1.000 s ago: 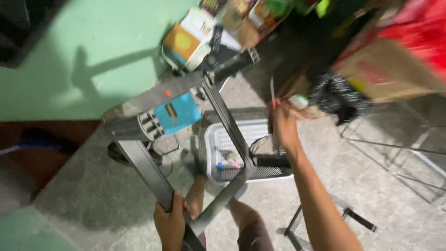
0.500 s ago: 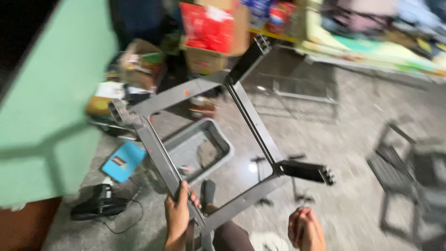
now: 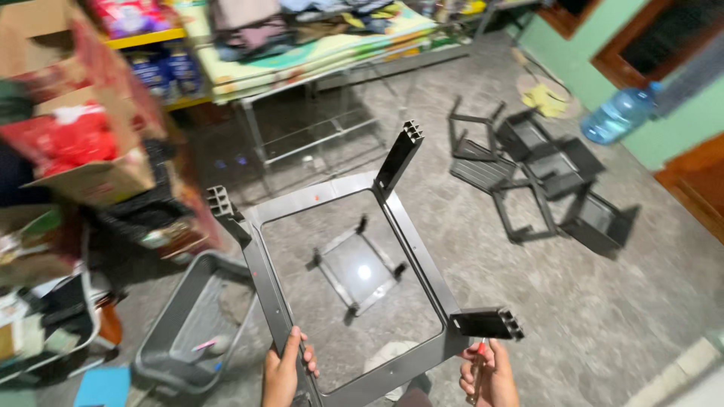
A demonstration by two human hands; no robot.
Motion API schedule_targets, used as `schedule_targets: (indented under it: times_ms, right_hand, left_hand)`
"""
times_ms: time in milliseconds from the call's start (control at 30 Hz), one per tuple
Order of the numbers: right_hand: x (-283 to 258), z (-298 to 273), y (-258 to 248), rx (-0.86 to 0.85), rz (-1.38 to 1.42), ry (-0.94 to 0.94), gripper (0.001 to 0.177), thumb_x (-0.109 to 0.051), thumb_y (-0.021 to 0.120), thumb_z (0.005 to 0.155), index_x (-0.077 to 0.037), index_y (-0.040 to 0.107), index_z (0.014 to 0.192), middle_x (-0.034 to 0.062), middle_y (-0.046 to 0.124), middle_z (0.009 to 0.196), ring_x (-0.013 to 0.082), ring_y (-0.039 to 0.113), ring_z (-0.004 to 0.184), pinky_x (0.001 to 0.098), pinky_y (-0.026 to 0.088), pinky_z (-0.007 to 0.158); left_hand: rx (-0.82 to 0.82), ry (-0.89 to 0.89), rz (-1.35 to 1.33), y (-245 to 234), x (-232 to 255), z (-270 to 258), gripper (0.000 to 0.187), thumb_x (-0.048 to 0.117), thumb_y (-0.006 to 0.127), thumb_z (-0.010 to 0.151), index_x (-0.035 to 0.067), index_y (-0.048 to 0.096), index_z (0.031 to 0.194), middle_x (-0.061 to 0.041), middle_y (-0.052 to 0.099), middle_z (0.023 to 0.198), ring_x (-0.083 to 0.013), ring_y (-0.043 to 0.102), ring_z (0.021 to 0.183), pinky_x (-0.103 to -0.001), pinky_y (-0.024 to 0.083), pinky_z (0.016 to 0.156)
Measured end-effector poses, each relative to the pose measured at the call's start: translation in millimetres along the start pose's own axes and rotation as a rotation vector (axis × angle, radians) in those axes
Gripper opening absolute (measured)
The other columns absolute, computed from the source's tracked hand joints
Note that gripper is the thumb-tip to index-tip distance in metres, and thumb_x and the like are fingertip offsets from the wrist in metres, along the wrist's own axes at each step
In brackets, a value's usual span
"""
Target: The person wipes a metal frame with a white cloth, then uses a screwdriver to tighten screws on the frame. The person handles the frame and other metal parts on the floor.
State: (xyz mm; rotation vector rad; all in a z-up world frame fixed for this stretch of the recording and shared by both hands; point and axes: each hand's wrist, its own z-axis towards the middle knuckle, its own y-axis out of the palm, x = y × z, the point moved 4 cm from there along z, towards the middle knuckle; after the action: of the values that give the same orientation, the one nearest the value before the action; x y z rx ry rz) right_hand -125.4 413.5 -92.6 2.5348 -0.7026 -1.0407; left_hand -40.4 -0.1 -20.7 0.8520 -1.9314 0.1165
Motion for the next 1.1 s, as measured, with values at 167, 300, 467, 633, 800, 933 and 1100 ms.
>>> schedule_targets:
  times_ms: [167, 300, 467, 633, 800, 933, 1100]
  right_hand:
    - [-42, 6, -90, -0.157, 0.228, 0.035, 0.067, -0.072, 0.044, 0.094, -0.007, 0.061, 0.095, 0.0050, 0.046, 0.057, 0.0189, 0.038, 0.041, 0.0352, 0.030, 0.035]
    - [-97, 4, -179, -0.118, 0.083, 0.037, 0.080, -0.074, 0.044, 0.095, 0.003, 0.058, 0.113, 0.0100, 0.044, 0.062, 0.0216, 0.040, 0.044, 0.0364, 0.033, 0.040]
    - [-198, 38, -257, -0.563, 0.001, 0.031, 0.107, -0.088, 0.050, 0.078, 0.005, 0.047, 0.130, 0.0244, 0.057, 0.097, 0.0283, 0.062, 0.080, 0.0405, 0.052, 0.070]
    - [-253, 74, -281, -0.473, 0.145, -0.093, 0.094, -0.057, 0.066, 0.078, 0.005, 0.039, 0.143, 0.0328, 0.067, 0.103, 0.0257, 0.069, 0.077, 0.0358, 0.056, 0.066]
    - [-302, 123, -248, -0.236, -0.017, -0.216, 0.072, -0.027, 0.066, 0.087, -0.002, 0.041, 0.149, 0.0164, 0.067, 0.089, 0.0215, 0.061, 0.063, 0.0387, 0.051, 0.056]
    - [-362, 161, -209, -0.285, 0.091, -0.274, 0.063, -0.029, 0.059, 0.097, -0.002, 0.042, 0.150, 0.0130, 0.069, 0.088, 0.0201, 0.058, 0.058, 0.0345, 0.047, 0.052]
    - [-445, 212, -136, -0.239, 0.079, -0.324, 0.059, -0.031, 0.055, 0.100, -0.002, 0.044, 0.151, 0.0130, 0.069, 0.090, 0.0196, 0.057, 0.059, 0.0368, 0.049, 0.054]
  left_hand:
    - [-0.171, -0.080, 0.127, 116, -26, 11, 0.036, 0.037, 0.059, 0.096, 0.001, 0.055, 0.100, -0.009, 0.053, 0.063, -0.0200, 0.056, 0.051, -0.038, 0.050, 0.046]
    - [-0.406, -0.116, 0.167, 233, -55, 13, 0.039, 0.040, 0.061, 0.096, 0.001, 0.057, 0.098, -0.007, 0.054, 0.064, -0.0187, 0.057, 0.052, -0.037, 0.052, 0.049]
    - [-0.422, -0.241, 0.301, 352, -74, 10, 0.036, 0.041, 0.062, 0.094, 0.005, 0.058, 0.099, -0.005, 0.055, 0.065, -0.0157, 0.057, 0.053, -0.035, 0.052, 0.049]
    - [-0.552, -0.280, 0.474, 431, -74, 31, 0.037, 0.044, 0.061, 0.095, 0.007, 0.058, 0.099, -0.002, 0.057, 0.067, -0.0131, 0.057, 0.052, -0.032, 0.051, 0.049]
    - [-0.590, -0.172, 0.480, 496, -60, 99, 0.049, 0.050, 0.057, 0.097, 0.004, 0.060, 0.112, -0.014, 0.070, 0.080, -0.0206, 0.068, 0.061, -0.039, 0.059, 0.057]
    - [-0.571, -0.174, -0.065, 524, -39, 160, 0.072, 0.064, 0.043, 0.090, 0.009, 0.053, 0.137, -0.023, 0.070, 0.118, -0.0292, 0.075, 0.098, -0.039, 0.063, 0.080]
    - [-0.561, 0.288, -0.472, 550, -9, 213, 0.101, 0.073, 0.042, 0.104, -0.016, 0.049, 0.150, -0.030, 0.057, 0.154, -0.0331, 0.064, 0.123, -0.038, 0.058, 0.100]
